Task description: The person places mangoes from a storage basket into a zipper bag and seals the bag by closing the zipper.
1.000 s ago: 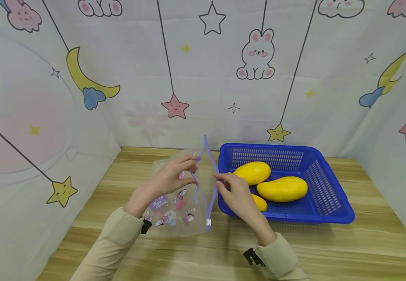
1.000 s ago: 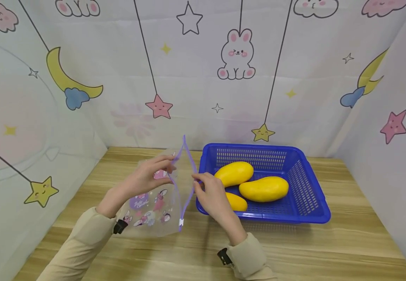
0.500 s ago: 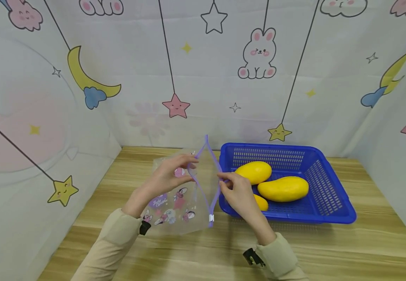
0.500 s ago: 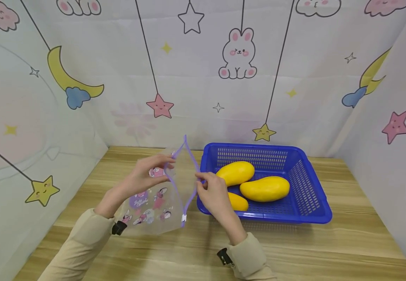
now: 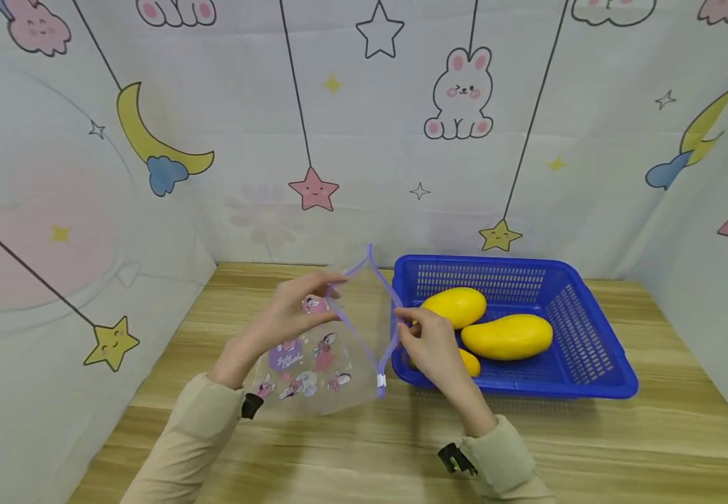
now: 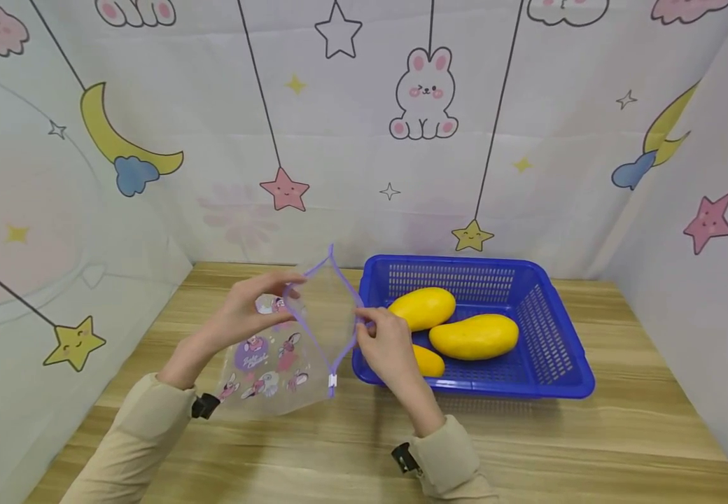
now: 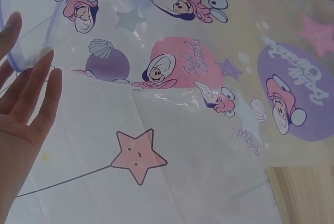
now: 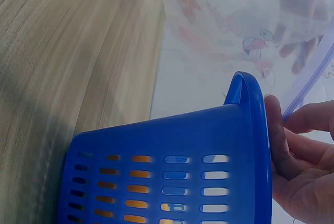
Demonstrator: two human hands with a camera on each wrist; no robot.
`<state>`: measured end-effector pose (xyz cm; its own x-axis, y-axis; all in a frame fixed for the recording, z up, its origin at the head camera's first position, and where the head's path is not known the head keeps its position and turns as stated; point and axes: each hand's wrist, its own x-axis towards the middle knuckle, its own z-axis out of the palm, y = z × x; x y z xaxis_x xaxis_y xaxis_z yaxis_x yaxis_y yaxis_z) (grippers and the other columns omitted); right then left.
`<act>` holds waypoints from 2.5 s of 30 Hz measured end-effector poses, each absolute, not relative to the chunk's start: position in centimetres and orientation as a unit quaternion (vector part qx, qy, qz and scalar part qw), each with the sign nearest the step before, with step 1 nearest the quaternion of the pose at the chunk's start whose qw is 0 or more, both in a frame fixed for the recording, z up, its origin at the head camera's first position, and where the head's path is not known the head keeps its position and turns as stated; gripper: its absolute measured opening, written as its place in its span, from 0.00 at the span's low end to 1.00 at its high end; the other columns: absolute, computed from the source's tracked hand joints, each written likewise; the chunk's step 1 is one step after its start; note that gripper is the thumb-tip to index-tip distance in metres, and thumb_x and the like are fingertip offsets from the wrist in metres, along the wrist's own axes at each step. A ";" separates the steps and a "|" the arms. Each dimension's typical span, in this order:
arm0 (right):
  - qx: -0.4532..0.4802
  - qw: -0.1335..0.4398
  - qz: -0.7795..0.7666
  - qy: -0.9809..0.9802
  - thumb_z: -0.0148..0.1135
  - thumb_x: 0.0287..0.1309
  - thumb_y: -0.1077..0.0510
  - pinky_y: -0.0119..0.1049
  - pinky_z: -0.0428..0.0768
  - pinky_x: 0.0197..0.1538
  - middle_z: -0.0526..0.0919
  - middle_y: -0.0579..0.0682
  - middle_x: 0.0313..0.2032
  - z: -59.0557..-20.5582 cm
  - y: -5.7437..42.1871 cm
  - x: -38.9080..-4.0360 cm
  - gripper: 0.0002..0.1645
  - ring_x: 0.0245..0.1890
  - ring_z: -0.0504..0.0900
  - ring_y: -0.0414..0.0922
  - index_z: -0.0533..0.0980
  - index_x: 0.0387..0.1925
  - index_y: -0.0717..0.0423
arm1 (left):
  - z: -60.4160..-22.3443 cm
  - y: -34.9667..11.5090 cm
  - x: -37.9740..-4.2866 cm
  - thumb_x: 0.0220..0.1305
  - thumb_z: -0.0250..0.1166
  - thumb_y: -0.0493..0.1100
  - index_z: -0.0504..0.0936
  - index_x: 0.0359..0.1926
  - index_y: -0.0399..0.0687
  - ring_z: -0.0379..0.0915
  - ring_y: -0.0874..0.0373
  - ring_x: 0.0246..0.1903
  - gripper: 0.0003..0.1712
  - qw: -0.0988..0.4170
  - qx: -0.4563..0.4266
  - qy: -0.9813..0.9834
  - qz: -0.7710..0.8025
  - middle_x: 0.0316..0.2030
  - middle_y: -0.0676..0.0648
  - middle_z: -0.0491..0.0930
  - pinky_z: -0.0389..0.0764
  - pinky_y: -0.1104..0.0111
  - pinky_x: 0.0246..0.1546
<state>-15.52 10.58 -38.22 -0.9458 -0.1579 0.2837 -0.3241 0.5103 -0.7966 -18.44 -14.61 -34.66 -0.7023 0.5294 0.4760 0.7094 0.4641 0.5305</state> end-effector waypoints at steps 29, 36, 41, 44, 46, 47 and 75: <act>0.123 0.076 0.486 -0.862 0.60 0.60 0.64 0.25 0.65 0.12 0.87 0.57 0.34 -38.0 11.2 -15.8 0.16 0.24 0.86 0.48 0.79 0.50 0.64 | -34.1 -16.5 -18.1 0.51 0.73 0.36 0.78 0.53 0.43 0.81 0.50 0.45 0.26 0.132 -0.346 -0.847 -0.382 0.46 0.43 0.81 0.82 0.62 0.50; 0.143 0.072 0.497 -0.853 0.59 0.62 0.64 0.25 0.64 0.12 0.86 0.56 0.30 -37.7 10.8 -15.8 0.16 0.25 0.85 0.50 0.79 0.51 0.63 | -33.8 -16.2 -18.1 0.52 0.71 0.33 0.81 0.42 0.38 0.81 0.48 0.49 0.14 0.116 -0.349 -0.841 -0.397 0.57 0.39 0.77 0.82 0.66 0.52; 0.145 0.061 0.503 -0.850 0.58 0.63 0.62 0.26 0.65 0.12 0.86 0.55 0.30 -37.5 10.6 -16.0 0.15 0.25 0.85 0.50 0.80 0.50 0.61 | -33.7 -16.2 -18.5 0.54 0.67 0.26 0.81 0.44 0.34 0.81 0.44 0.49 0.14 0.106 -0.371 -0.830 -0.402 0.55 0.35 0.78 0.82 0.62 0.52; 0.149 0.059 0.501 -0.850 0.58 0.64 0.61 0.27 0.68 0.14 0.86 0.54 0.30 -37.4 10.5 -16.1 0.15 0.26 0.85 0.49 0.80 0.50 0.59 | -33.6 -16.2 -18.7 0.55 0.66 0.27 0.81 0.44 0.34 0.82 0.44 0.48 0.13 0.104 -0.378 -0.830 -0.396 0.50 0.35 0.81 0.83 0.63 0.50; 0.152 0.055 0.500 -0.851 0.58 0.64 0.60 0.27 0.71 0.16 0.86 0.54 0.32 -37.2 10.5 -16.1 0.15 0.27 0.85 0.49 0.80 0.51 0.59 | -33.6 -16.1 -18.9 0.56 0.67 0.29 0.81 0.43 0.35 0.83 0.46 0.46 0.12 0.103 -0.377 -0.833 -0.391 0.46 0.37 0.83 0.83 0.65 0.50; 0.154 0.053 0.499 -0.851 0.57 0.65 0.60 0.27 0.72 0.17 0.86 0.55 0.32 -37.1 10.4 -16.2 0.15 0.27 0.85 0.49 0.80 0.51 0.59 | -33.6 -16.1 -19.0 0.56 0.67 0.29 0.82 0.43 0.36 0.83 0.47 0.46 0.12 0.102 -0.376 -0.835 -0.388 0.44 0.38 0.83 0.83 0.66 0.50; 0.244 0.035 0.243 -0.938 0.58 0.65 0.53 0.35 0.81 0.37 0.86 0.49 0.45 -32.9 15.0 -17.4 0.16 0.38 0.82 0.43 0.80 0.51 0.52 | -33.6 -16.6 -19.7 0.56 0.68 0.32 0.84 0.41 0.40 0.84 0.49 0.45 0.11 0.095 -0.362 -0.848 -0.375 0.45 0.40 0.84 0.84 0.62 0.47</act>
<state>-17.43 15.00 -32.93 -0.8785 -0.4409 0.1840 -0.4747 0.7623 -0.4398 -19.70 -16.63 -33.56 -0.7196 0.5431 0.4327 0.6855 0.4563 0.5673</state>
